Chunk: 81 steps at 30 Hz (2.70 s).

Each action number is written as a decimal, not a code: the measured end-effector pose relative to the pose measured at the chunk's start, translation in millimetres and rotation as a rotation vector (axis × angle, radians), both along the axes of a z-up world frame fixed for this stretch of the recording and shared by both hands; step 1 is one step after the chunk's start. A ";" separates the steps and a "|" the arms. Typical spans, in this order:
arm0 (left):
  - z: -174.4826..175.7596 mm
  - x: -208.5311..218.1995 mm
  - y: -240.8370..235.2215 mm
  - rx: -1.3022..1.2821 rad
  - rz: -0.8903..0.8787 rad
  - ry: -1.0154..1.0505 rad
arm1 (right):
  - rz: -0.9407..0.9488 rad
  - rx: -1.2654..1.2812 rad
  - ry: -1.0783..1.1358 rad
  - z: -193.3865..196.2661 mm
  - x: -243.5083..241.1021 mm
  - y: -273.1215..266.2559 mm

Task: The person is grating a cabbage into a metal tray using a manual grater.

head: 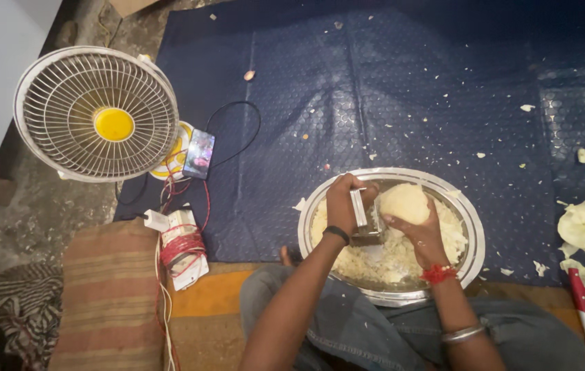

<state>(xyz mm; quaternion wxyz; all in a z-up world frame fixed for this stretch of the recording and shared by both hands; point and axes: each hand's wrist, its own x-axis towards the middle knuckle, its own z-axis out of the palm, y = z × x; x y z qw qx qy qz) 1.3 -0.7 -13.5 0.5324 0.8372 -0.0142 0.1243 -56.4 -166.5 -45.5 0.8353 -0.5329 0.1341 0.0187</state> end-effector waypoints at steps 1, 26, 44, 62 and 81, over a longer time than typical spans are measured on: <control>1.7 0.3 -0.2 0.007 -0.005 -0.008 | 0.012 0.003 0.015 3.1 -1.5 -1.1; -2.6 8.8 -1.6 0.000 0.028 0.002 | -0.183 0.274 0.071 31.7 -20.1 8.2; -1.2 4.7 1.5 0.010 -0.003 0.042 | -0.276 0.227 0.216 -22.3 -13.4 13.3; -1.5 2.7 0.5 0.004 -0.021 -0.007 | -0.323 0.160 0.273 -44.4 -8.1 11.5; 0.8 -0.6 1.4 0.029 -0.012 0.032 | -0.315 0.013 0.128 -4.4 -13.0 26.3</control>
